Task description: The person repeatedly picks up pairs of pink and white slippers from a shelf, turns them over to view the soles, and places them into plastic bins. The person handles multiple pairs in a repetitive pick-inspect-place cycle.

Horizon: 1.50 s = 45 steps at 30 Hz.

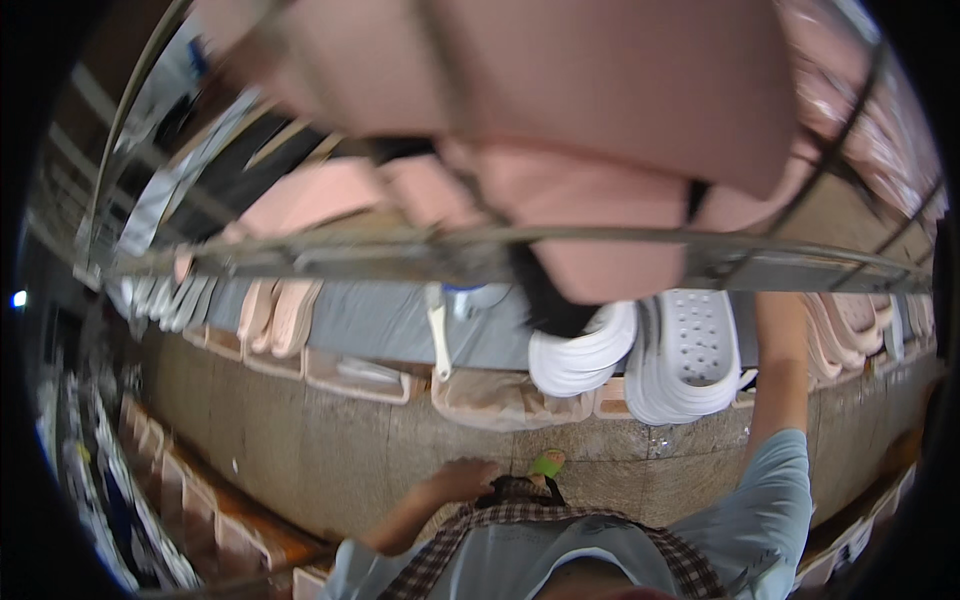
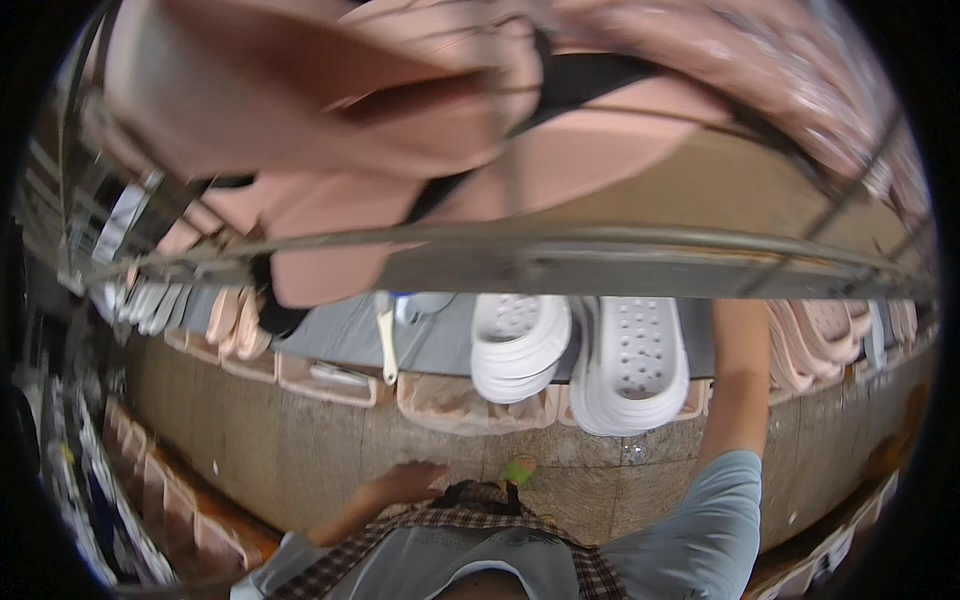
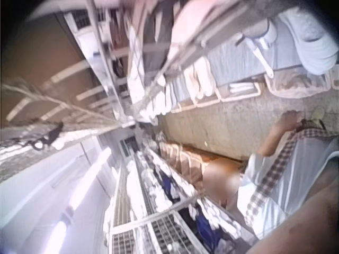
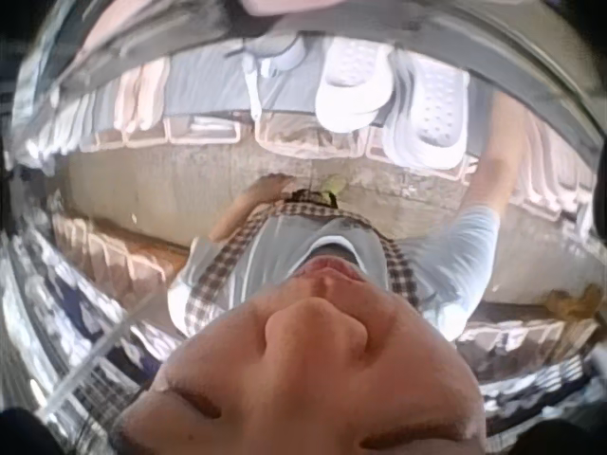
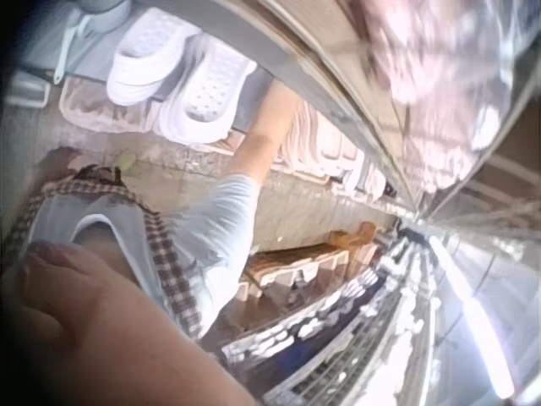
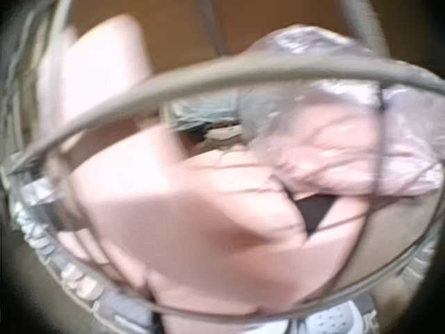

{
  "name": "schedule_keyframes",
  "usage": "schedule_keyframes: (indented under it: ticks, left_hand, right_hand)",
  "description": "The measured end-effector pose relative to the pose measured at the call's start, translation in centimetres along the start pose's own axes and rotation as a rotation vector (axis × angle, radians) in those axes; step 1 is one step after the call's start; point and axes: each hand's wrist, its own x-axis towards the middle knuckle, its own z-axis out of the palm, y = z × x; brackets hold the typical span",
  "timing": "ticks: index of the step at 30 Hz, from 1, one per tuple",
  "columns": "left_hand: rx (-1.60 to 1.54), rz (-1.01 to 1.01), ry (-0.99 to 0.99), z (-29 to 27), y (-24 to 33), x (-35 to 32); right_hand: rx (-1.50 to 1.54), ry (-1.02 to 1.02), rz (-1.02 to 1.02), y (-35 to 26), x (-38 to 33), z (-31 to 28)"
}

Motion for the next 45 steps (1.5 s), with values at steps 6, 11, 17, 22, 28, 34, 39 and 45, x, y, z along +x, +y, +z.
schedule_keyframes:
  ticks: [6, 11, 17, 22, 28, 34, 39, 45]
  left_hand:
    - [-0.021, -0.08, -0.043, -0.5, 0.5, 0.0]
    - [-0.016, -0.05, -0.111, 0.6, 0.1, -0.3]
    - [-0.01, -0.02, -0.02, 1.7, -1.3, 0.3]
    - [0.152, 0.121, -0.049, -0.2, -0.3, 1.5]
    - [0.187, 0.471, -0.099, -2.8, 6.4, 6.0]
    - [-0.386, 0.862, 0.114, -3.6, 16.6, 8.5]
    - [-1.463, 0.818, -0.065, -5.6, 23.1, 8.4]
    - [-1.531, 0.666, 0.034, -7.2, 25.1, 5.4]
  right_hand:
    - [0.048, -0.109, 0.048, -1.3, -0.2, -1.0]
    - [0.065, -0.149, 0.076, -1.9, 0.0, -1.4]
    - [0.104, -0.233, 0.11, -3.2, -2.1, 0.8]
    - [0.184, -0.291, 0.148, -3.6, -7.5, 0.3]
    - [0.144, -0.137, 0.333, -3.8, -18.1, -5.8]
    - [0.151, -0.02, 0.28, -2.4, -31.0, -8.9]
    - [0.25, -0.078, 0.13, 2.2, -39.5, -11.2]
    - [0.305, 0.075, -0.089, 6.8, -45.7, -6.7]
